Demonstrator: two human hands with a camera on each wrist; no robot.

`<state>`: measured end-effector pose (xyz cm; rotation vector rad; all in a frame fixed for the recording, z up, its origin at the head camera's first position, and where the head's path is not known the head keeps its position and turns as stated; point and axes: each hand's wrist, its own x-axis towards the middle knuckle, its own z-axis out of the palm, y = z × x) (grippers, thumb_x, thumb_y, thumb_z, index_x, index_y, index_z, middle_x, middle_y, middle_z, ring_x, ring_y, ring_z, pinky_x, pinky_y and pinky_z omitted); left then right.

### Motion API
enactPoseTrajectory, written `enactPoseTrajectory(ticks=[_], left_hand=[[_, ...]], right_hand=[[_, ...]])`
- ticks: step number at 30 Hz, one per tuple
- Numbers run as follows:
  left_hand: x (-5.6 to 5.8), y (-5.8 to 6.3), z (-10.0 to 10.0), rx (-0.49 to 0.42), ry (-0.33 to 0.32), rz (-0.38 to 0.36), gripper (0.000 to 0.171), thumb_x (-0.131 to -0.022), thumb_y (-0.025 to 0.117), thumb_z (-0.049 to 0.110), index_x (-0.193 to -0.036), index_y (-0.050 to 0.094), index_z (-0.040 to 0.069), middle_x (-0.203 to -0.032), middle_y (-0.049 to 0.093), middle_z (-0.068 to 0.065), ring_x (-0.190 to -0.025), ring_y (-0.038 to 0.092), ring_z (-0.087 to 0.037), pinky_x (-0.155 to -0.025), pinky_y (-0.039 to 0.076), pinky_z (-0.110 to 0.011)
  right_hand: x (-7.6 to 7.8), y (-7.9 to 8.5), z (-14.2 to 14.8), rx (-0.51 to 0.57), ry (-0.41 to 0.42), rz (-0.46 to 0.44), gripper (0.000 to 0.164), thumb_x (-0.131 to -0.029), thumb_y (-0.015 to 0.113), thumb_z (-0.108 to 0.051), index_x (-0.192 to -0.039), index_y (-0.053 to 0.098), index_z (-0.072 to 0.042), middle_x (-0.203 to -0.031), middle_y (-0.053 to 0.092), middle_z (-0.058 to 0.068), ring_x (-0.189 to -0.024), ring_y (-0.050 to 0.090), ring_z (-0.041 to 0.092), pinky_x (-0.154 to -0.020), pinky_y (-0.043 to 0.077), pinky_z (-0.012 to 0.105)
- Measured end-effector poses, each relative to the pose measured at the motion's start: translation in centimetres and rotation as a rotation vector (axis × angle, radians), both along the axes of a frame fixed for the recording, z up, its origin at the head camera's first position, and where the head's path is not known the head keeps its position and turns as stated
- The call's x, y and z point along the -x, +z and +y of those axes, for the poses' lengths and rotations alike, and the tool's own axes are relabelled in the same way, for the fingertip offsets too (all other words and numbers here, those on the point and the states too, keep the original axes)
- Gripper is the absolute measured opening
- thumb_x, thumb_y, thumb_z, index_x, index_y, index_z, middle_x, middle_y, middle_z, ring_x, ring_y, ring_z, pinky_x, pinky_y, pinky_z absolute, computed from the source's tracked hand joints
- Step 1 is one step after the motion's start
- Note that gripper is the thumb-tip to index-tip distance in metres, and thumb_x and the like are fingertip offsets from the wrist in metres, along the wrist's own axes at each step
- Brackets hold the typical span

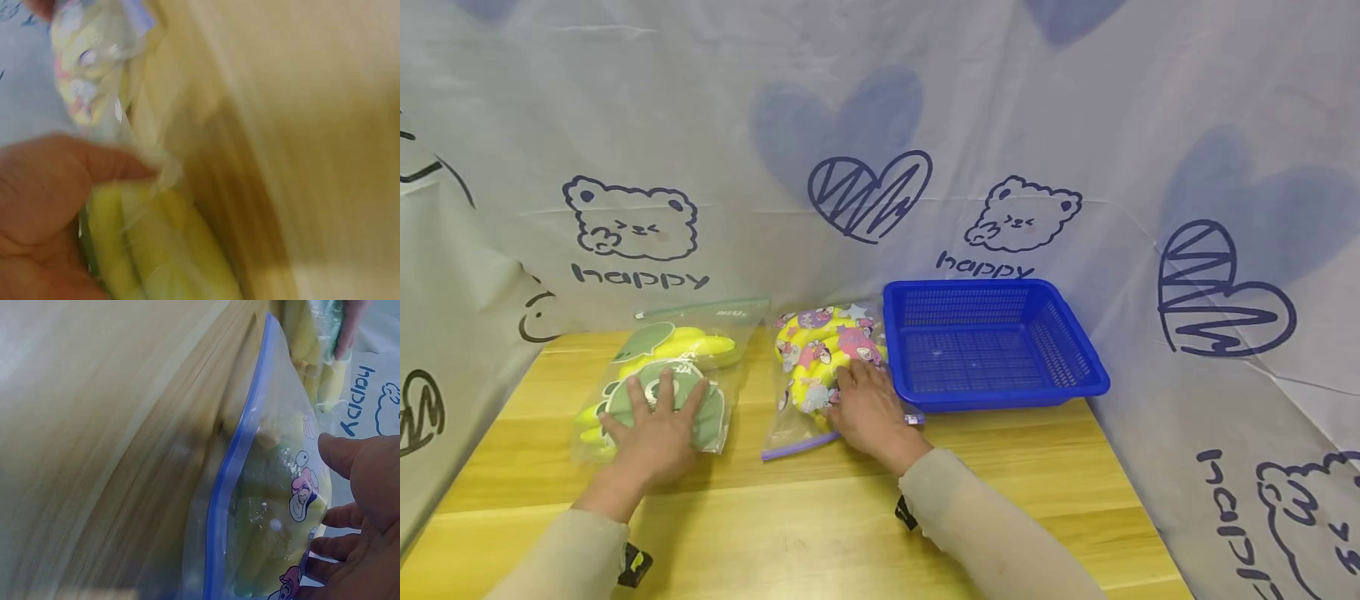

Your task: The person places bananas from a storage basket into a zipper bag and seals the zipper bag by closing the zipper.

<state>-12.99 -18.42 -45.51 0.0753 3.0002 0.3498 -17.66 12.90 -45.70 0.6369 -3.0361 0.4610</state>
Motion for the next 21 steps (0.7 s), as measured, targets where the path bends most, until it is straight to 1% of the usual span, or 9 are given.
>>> enactPoseTrajectory(ticks=[2, 4, 6, 7, 10, 14, 16, 18, 21], left_hand=[[0.6, 0.4, -0.2, -0.018, -0.019, -0.022, 0.104, -0.083, 0.081, 0.023, -0.168, 0.022, 0.016, -0.168, -0.011, -0.037, -0.144, -0.025, -0.070, -0.093, -0.011, -0.095], [1.1, 0.6, -0.4, -0.035, -0.028, -0.041, 0.111, -0.080, 0.084, 0.035, -0.168, 0.021, 0.015, -0.168, -0.011, -0.037, -0.144, -0.026, -0.070, -0.094, -0.012, -0.094], [1.3, 0.6, -0.6, -0.057, -0.032, -0.027, 0.114, -0.079, 0.085, 0.038, -0.168, 0.019, 0.014, -0.168, -0.011, -0.038, -0.145, -0.026, -0.069, -0.095, -0.015, -0.093], [1.1, 0.5, -0.7, -0.069, -0.035, -0.011, 0.115, -0.079, 0.086, 0.038, -0.168, 0.018, 0.013, -0.168, -0.010, -0.038, -0.146, -0.025, -0.068, -0.096, -0.015, -0.093], [-0.5, 0.4, -0.6, -0.118, -0.049, 0.044, 0.115, -0.079, 0.087, 0.033, -0.168, 0.018, 0.010, -0.168, -0.006, -0.039, -0.147, -0.021, -0.069, -0.098, -0.015, -0.092], [-4.0, 0.8, -0.2, -0.163, -0.071, 0.122, 0.106, -0.084, 0.084, 0.027, -0.167, 0.021, 0.007, -0.169, 0.004, -0.038, -0.150, -0.012, -0.068, -0.100, -0.005, -0.094], [-5.6, 1.0, -0.1, -0.175, -0.075, 0.147, 0.101, -0.087, 0.082, 0.027, -0.167, 0.023, 0.007, -0.170, 0.009, -0.036, -0.152, -0.007, -0.067, -0.101, 0.000, -0.094], [-6.8, 1.2, 0.0, -0.168, -0.087, 0.170, 0.098, -0.089, 0.082, 0.031, -0.166, 0.026, 0.009, -0.171, 0.013, -0.032, -0.153, -0.002, -0.065, -0.103, 0.002, -0.093], [-7.8, 1.4, 0.1, -0.130, -0.114, 0.210, 0.100, -0.089, 0.080, 0.046, -0.167, 0.026, 0.012, -0.172, 0.017, -0.028, -0.156, 0.002, -0.061, -0.106, 0.000, -0.091]], right_hand=[[0.2, 0.0, 0.2, -0.012, -0.006, 0.019, 0.071, -0.101, 0.070, -0.038, -0.155, 0.045, 0.000, -0.163, 0.040, 0.025, -0.153, 0.036, 0.044, -0.127, 0.024, 0.059], [0.1, -0.1, 0.4, -0.015, -0.008, 0.036, 0.071, -0.101, 0.070, -0.038, -0.155, 0.045, 0.000, -0.163, 0.040, 0.024, -0.153, 0.036, 0.043, -0.127, 0.024, 0.058], [-0.2, -0.1, 0.6, 0.000, 0.003, 0.056, 0.071, -0.101, 0.070, -0.038, -0.156, 0.044, 0.000, -0.163, 0.041, 0.024, -0.153, 0.037, 0.042, -0.127, 0.025, 0.056], [-0.5, -0.1, 0.7, 0.013, 0.016, 0.074, 0.072, -0.101, 0.070, -0.037, -0.156, 0.044, 0.000, -0.162, 0.042, 0.024, -0.153, 0.038, 0.042, -0.127, 0.026, 0.056], [-1.7, -0.2, 1.2, 0.060, 0.088, 0.189, 0.070, -0.099, 0.074, -0.034, -0.152, 0.046, 0.003, -0.156, 0.049, 0.026, -0.148, 0.044, 0.043, -0.125, 0.031, 0.054], [-3.5, -0.8, 2.6, 0.087, 0.174, 0.419, 0.068, -0.093, 0.080, -0.031, -0.144, 0.054, 0.006, -0.144, 0.059, 0.026, -0.136, 0.056, 0.044, -0.117, 0.043, 0.055], [-4.4, -1.1, 3.5, 0.090, 0.186, 0.493, 0.068, -0.093, 0.080, -0.034, -0.142, 0.056, 0.006, -0.141, 0.061, 0.027, -0.132, 0.058, 0.045, -0.113, 0.046, 0.056], [-5.2, -1.4, 4.4, 0.061, 0.174, 0.525, 0.067, -0.098, 0.072, -0.043, -0.143, 0.056, 0.005, -0.142, 0.061, 0.026, -0.131, 0.059, 0.045, -0.112, 0.048, 0.056], [-6.3, -1.8, 5.6, -0.012, 0.100, 0.514, 0.077, -0.105, 0.049, -0.062, -0.148, 0.053, 0.001, -0.148, 0.057, 0.025, -0.136, 0.055, 0.046, -0.113, 0.045, 0.060]])
